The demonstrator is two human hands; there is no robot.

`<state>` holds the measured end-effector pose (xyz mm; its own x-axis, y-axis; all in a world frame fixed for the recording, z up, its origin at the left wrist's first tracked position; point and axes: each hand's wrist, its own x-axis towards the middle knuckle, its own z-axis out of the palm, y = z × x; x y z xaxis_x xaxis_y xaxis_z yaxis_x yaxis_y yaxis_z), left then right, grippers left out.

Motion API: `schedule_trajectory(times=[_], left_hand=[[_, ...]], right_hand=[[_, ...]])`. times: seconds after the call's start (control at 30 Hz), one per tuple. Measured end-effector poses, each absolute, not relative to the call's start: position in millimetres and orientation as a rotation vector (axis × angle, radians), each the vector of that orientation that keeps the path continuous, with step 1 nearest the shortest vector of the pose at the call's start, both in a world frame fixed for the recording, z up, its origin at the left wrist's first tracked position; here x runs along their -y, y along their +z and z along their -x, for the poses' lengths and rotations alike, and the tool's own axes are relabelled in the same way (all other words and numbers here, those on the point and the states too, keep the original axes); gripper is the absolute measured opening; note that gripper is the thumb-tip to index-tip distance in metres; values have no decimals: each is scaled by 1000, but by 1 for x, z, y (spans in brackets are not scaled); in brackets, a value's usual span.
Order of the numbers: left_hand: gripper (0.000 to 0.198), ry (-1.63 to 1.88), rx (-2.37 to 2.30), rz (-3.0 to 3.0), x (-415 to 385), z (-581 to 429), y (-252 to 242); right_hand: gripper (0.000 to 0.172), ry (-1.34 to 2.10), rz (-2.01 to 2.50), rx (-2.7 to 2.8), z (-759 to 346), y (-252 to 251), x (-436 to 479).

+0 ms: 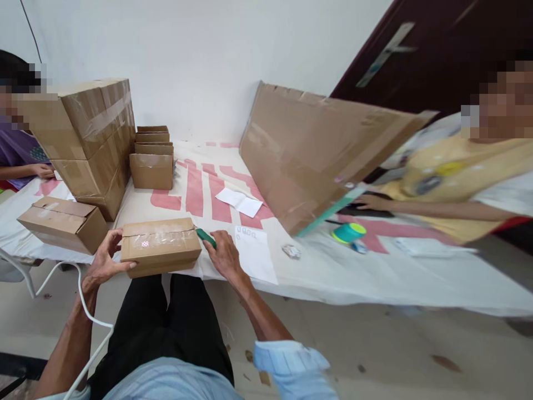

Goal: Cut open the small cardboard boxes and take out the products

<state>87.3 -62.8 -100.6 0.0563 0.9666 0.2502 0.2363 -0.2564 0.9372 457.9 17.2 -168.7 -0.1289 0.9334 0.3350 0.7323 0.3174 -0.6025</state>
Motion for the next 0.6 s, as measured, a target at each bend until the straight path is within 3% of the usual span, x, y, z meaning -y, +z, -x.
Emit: schedule_trajectory(times=[0.23, 0.4, 0.5, 0.6], left_hand=[[79, 1256, -1244, -1743, 74, -92, -103], [85, 1283, -1280, -1856, 79, -90, -96], [84, 1275, -1287, -1942, 81, -89, -91], [82, 1269, -1285, -2017, 83, -93, -87]], right_hand=[[13, 172, 1840, 2272, -463, -183, -30], [22, 227, 1708, 1901, -464, -163, -39], [34, 339, 1497, 1654, -463, -126, -34], [41, 562, 1160, 1755, -448, -77, -16]])
